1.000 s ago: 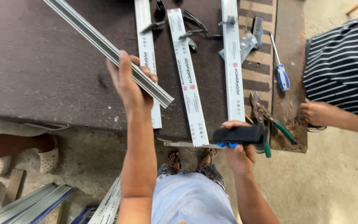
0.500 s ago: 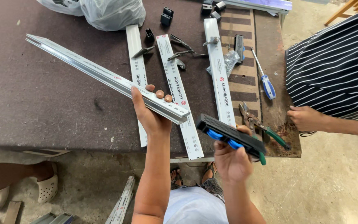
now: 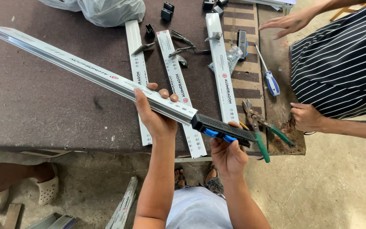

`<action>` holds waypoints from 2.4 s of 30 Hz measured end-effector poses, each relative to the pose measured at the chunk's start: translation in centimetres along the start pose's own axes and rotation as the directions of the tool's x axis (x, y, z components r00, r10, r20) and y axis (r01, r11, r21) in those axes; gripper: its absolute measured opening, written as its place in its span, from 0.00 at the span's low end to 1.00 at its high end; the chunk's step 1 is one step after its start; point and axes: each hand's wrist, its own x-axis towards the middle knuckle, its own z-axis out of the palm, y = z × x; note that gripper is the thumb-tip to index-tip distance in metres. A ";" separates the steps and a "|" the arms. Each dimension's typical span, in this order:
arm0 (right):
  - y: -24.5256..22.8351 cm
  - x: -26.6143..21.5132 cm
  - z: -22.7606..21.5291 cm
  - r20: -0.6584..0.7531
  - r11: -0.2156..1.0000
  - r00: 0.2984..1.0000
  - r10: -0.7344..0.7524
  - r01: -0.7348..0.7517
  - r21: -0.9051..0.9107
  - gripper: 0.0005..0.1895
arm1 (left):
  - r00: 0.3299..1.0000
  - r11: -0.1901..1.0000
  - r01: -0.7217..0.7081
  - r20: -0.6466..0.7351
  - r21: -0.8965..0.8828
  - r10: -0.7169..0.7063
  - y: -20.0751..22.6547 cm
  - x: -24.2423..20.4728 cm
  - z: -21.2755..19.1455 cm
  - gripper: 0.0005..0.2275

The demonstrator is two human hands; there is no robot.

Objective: The person uses tin snips to cut the ends of several aluminum profiles. They then insert a black plastic roller assembly into the cut profile and place the finished piece on the workbench.

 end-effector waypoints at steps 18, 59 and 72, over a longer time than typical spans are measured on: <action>-0.3 -0.5 1.3 -0.038 0.999 0.999 -0.034 0.034 0.002 0.21 | 0.977 0.991 -0.121 0.183 0.063 0.108 -0.1 -0.6 -0.2 0.26; 2.1 -1.3 3.0 0.080 1.000 0.997 0.012 -0.011 -0.018 0.24 | 0.936 0.999 -0.010 0.352 0.036 -0.003 2.5 -1.1 -1.0 0.30; 1.7 -0.6 3.1 0.035 1.000 0.999 -0.005 0.004 0.020 0.21 | 0.955 0.996 -0.072 0.292 0.054 0.053 2.0 -1.4 -0.3 0.32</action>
